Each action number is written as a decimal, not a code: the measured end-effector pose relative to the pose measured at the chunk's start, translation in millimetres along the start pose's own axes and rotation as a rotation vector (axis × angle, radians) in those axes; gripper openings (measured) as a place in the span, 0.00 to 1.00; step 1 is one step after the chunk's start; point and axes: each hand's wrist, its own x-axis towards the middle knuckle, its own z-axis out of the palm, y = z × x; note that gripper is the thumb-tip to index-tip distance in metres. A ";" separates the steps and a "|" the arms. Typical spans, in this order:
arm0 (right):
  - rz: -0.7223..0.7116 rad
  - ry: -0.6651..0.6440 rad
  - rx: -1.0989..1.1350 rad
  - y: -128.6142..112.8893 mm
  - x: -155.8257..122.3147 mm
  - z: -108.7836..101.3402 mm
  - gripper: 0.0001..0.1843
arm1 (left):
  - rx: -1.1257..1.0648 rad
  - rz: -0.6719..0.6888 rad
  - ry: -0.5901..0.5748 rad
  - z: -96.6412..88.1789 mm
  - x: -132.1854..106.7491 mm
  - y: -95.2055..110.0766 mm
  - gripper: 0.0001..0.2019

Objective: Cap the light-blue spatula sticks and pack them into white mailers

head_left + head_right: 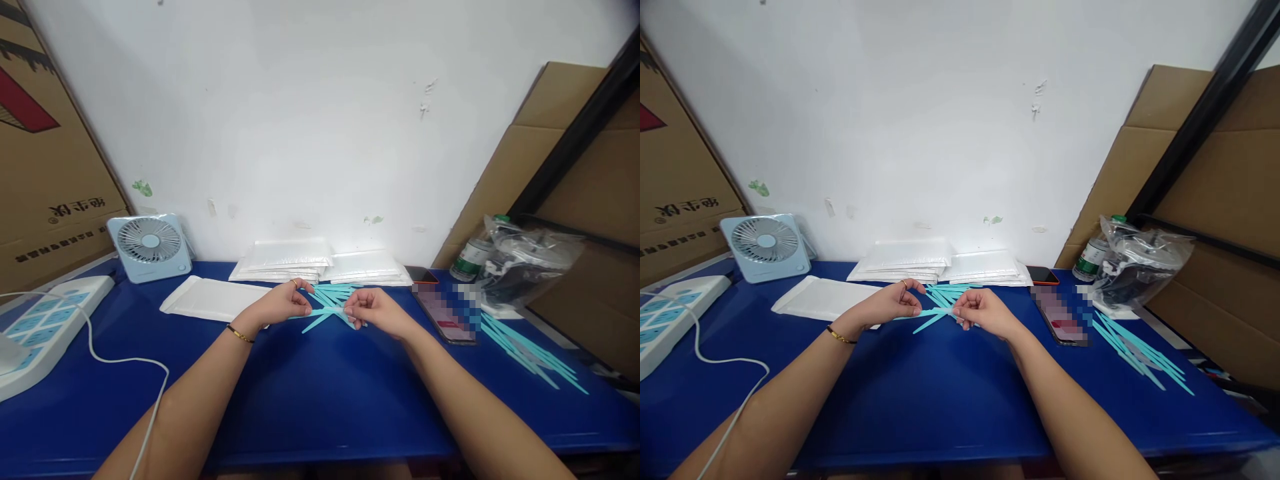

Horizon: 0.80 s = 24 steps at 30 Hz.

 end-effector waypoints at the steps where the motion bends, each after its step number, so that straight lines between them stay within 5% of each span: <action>1: 0.000 -0.004 -0.001 0.2 0.1 0.4 0.17 | -0.002 0.006 0.003 0.5 0.2 0.0 0.24; 16: -0.013 0.095 0.074 5.8 1.8 -6.8 0.16 | -0.006 -0.019 0.046 -3.9 -0.8 1.5 0.24; 24: 0.008 -0.002 0.054 1.5 2.0 8.5 0.17 | -0.040 0.043 0.012 10.2 2.2 0.5 0.23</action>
